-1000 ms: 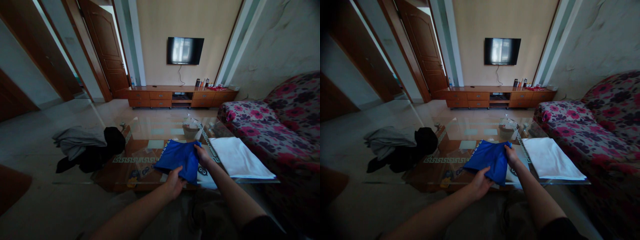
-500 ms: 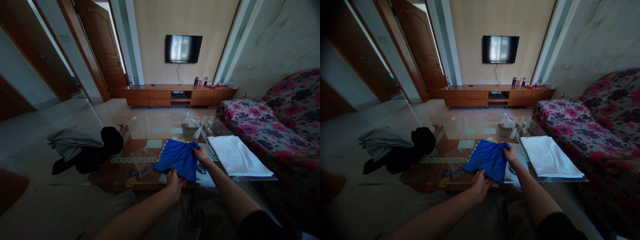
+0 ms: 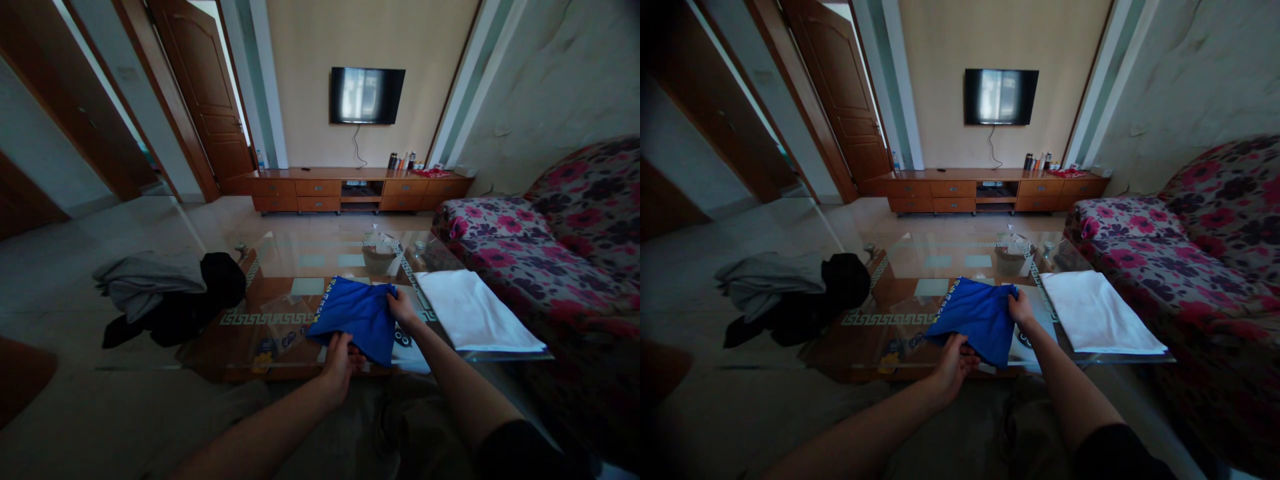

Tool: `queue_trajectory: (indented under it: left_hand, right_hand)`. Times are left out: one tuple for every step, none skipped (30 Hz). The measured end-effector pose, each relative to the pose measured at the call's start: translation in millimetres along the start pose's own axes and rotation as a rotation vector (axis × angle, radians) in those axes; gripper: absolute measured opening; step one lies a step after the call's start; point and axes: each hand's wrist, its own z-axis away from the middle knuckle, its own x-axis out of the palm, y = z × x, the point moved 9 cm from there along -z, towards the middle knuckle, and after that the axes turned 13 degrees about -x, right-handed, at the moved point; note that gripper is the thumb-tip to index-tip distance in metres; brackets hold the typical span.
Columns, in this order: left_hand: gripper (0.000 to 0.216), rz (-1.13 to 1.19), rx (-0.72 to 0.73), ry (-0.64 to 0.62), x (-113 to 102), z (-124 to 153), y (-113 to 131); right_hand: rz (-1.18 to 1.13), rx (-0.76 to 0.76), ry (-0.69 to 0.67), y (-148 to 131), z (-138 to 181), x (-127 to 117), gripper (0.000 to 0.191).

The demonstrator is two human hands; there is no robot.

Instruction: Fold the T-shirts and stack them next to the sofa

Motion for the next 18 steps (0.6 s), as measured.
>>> queue_trajectory:
  left_hand:
    - [0.025, 0.026, 0.023, 0.023, -6, -1, 5]
    - [0.024, 0.055, 0.039, 0.046, -12, -3, 9]
    - [0.022, 0.079, 0.05, 0.069, -18, -5, 13]
    - [0.021, 0.096, 0.057, 0.094, -24, -6, 17]
    - [0.02, 0.101, 0.057, 0.124, -30, -8, 20]
    - [0.019, 0.097, 0.052, 0.157, -36, -9, 23]
    - [0.019, 0.083, 0.048, 0.191, -42, -10, 25]
    - [0.019, 0.06, 0.046, 0.22, -47, -10, 28]
    - [0.018, 0.033, 0.044, 0.24, -50, -10, 29]
    - [0.018, 0.004, 0.038, 0.253, -53, -10, 30]
    - [0.016, -0.024, 0.024, 0.262, -55, -9, 30]
    - [0.016, -0.052, -0.005, 0.262, -56, -8, 28]
    - [0.018, -0.081, -0.055, 0.25, -56, -7, 23]
    - [0.022, -0.114, -0.121, 0.226, -54, -5, 16]
    - [0.028, -0.157, -0.195, 0.186, -49, -2, 8]
    - [0.032, -0.213, -0.27, 0.127, -43, 1, 0]
    - [0.034, -0.279, -0.333, 0.057, -35, 6, -7]
    - [0.032, -0.352, -0.375, -0.016, -26, 12, -12]
  right_hand:
    - [0.007, 0.007, 0.006, 1, 0, 0, 0.024]
    - [0.015, 0.014, 0.012, 2, 0, -1, 0.024]
    - [0.024, 0.02, 0.019, 4, -1, -1, 0.024]
    - [0.033, 0.024, 0.025, 5, -1, -1, 0.025]
    - [0.043, 0.027, 0.031, 7, -2, -2, 0.025]
    - [0.054, 0.029, 0.037, 8, -3, -3, 0.026]
    - [0.067, 0.029, 0.043, 10, -3, -3, 0.027]
    - [0.081, 0.029, 0.049, 11, -4, -4, 0.028]
    - [0.096, 0.029, 0.056, 11, -5, -5, 0.029]
    - [0.113, 0.029, 0.065, 11, -6, -7, 0.03]
    - [0.131, 0.03, 0.076, 11, -6, -8, 0.032]
    - [0.152, 0.032, 0.091, 10, -7, -9, 0.036]
    - [0.174, 0.039, 0.111, 10, -7, -10, 0.04]
    - [0.196, 0.049, 0.131, 9, -7, -12, 0.044]
    - [0.214, 0.062, 0.151, 9, -6, -12, 0.048]
    - [0.227, 0.077, 0.166, 10, -6, -13, 0.051]
    - [0.232, 0.092, 0.177, 10, -6, -12, 0.053]
    - [0.228, 0.104, 0.182, 11, -7, -11, 0.055]
